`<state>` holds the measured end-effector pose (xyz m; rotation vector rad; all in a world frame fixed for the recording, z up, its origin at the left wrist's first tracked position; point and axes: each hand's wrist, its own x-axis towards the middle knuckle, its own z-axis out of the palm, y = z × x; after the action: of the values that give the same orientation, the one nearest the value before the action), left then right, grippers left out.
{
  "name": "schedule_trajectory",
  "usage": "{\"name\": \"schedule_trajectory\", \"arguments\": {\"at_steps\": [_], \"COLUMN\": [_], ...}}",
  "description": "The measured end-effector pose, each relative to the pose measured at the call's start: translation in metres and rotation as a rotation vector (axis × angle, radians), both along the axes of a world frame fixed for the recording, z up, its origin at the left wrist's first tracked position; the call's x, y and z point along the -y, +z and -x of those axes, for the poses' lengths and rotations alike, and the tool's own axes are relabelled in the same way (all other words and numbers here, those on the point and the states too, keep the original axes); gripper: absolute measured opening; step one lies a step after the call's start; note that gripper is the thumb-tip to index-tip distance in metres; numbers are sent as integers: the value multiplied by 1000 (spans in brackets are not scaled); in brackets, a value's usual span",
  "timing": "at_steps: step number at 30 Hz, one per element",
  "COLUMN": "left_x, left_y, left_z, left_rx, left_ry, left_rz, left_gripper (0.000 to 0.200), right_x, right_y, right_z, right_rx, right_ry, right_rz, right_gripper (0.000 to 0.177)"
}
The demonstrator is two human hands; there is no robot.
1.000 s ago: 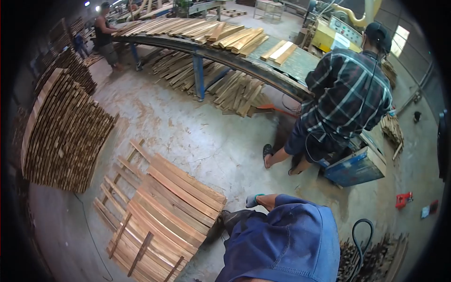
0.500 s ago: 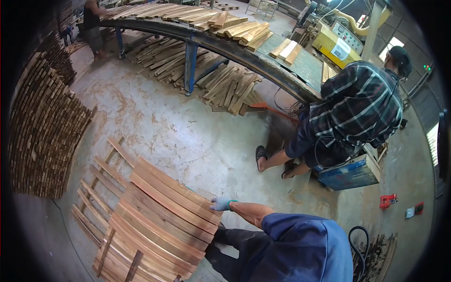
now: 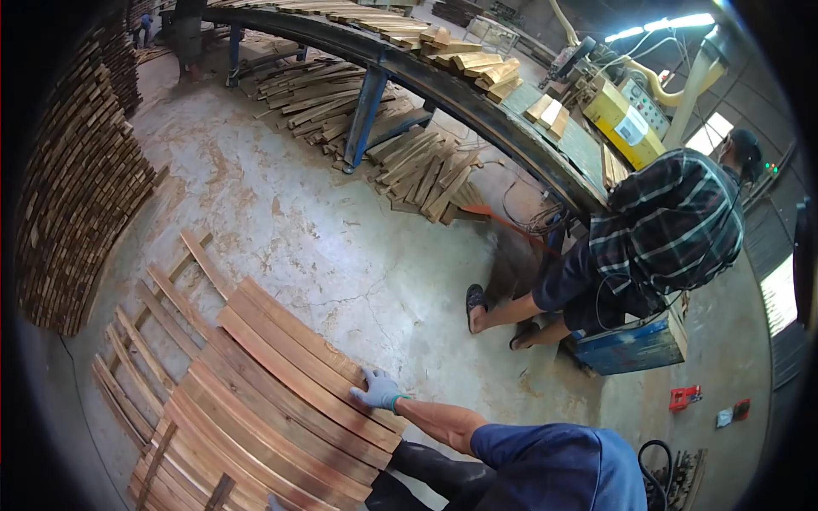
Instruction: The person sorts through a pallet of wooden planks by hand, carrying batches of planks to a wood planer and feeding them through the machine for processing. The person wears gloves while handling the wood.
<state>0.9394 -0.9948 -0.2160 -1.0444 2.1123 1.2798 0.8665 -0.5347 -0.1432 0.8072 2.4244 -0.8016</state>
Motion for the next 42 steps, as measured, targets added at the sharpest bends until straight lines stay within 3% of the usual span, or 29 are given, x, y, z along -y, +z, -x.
{"name": "schedule_trajectory", "arguments": {"at_steps": [2, 5, 8, 9, 10, 11, 12, 13, 14, 16, 17, 19, 21, 23, 26, 28, 29, 32, 33, 36, 37, 40, 41, 42], "left_x": [-1, 5, 20, 22, 20, 51, 82, 73, 55, 0, 5, -41, -81, -111, -131, -123, -118, -94, -73, -44, -49, -95, -115, -135], "left_y": [-4, -8, -11, -13, -24, -79, -157, -145, -119, -34, -70, -4, 26, 46, 15, 14, 15, 13, -31, -38, -24, 37, 44, 46], "left_z": [7, 13, 16, 21, 23, 19, -16, -11, -2, 28, 14, 34, 48, 60, 58, 59, 59, 64, 56, 58, 64, 69, 73, 79], "left_rx": [-60, -144, -206, -210, -234, -229, -425, -323, -185, -85, -342, -306, -422, -253, -393, -142, -15, -22, -240, -165, -190, -206, -208, -223], "left_ry": [142, 340, 515, 527, 412, 424, 31, -54, -130, 90, -16, 308, 415, 346, 144, 62, 24, 144, 378, 208, 178, 91, 70, 50], "left_rz": [-131, -371, -838, -1011, -1077, -1017, -246, 46, 320, 330, 663, 305, 173, 174, 700, 732, 744, 528, 263, 0, 31, 130, 165, 201], "left_gripper": [56, 58, 60, 61, 71, 65, 53, 52, 51, 42, 43, 50, 56, 58, 78, 83, 86, 100, 93, 81, 76, 62, 59, 56], "right_x": [2, -8, -18, -24, -28, -33, -42, -31, -29, -19, -19, -3, 14, 37, 41, 38, 35, 32, 31, 29, 37, 67, 77, 87], "right_y": [-12, -22, -50, -53, -73, -66, -105, -89, -100, -59, -56, -47, -31, -23, -54, -74, -85, -65, -60, -48, -37, 15, 11, 2], "right_z": [0, 12, 23, 30, 30, 38, 33, 38, 33, 33, 38, 31, 22, 16, 7, 6, 7, 18, 18, 26, 24, 25, 18, 9], "right_rx": [-44, -3, -78, -7, -90, -27, -94, -77, -167, -295, -335, -369, -371, -399, -544, -557, -485, -296, -305, -191, -282, -156, -247, -174], "right_ry": [-55, -148, -236, -204, -148, -139, -112, -180, -163, -170, -155, -145, -137, -96, 46, 78, 67, -92, -103, 11, -14, 40, 60, 111], "right_rz": [-130, 68, 211, 248, 99, 159, 52, 38, -42, 29, 80, 103, 49, -10, -156, -314, -266, 273, 377, 455, 378, 48, 44, 35], "right_gripper": [88, 84, 79, 79, 74, 68, 50, 60, 59, 50, 48, 46, 47, 46, 56, 65, 76, 80, 82, 77, 72, 69, 69, 66]}}
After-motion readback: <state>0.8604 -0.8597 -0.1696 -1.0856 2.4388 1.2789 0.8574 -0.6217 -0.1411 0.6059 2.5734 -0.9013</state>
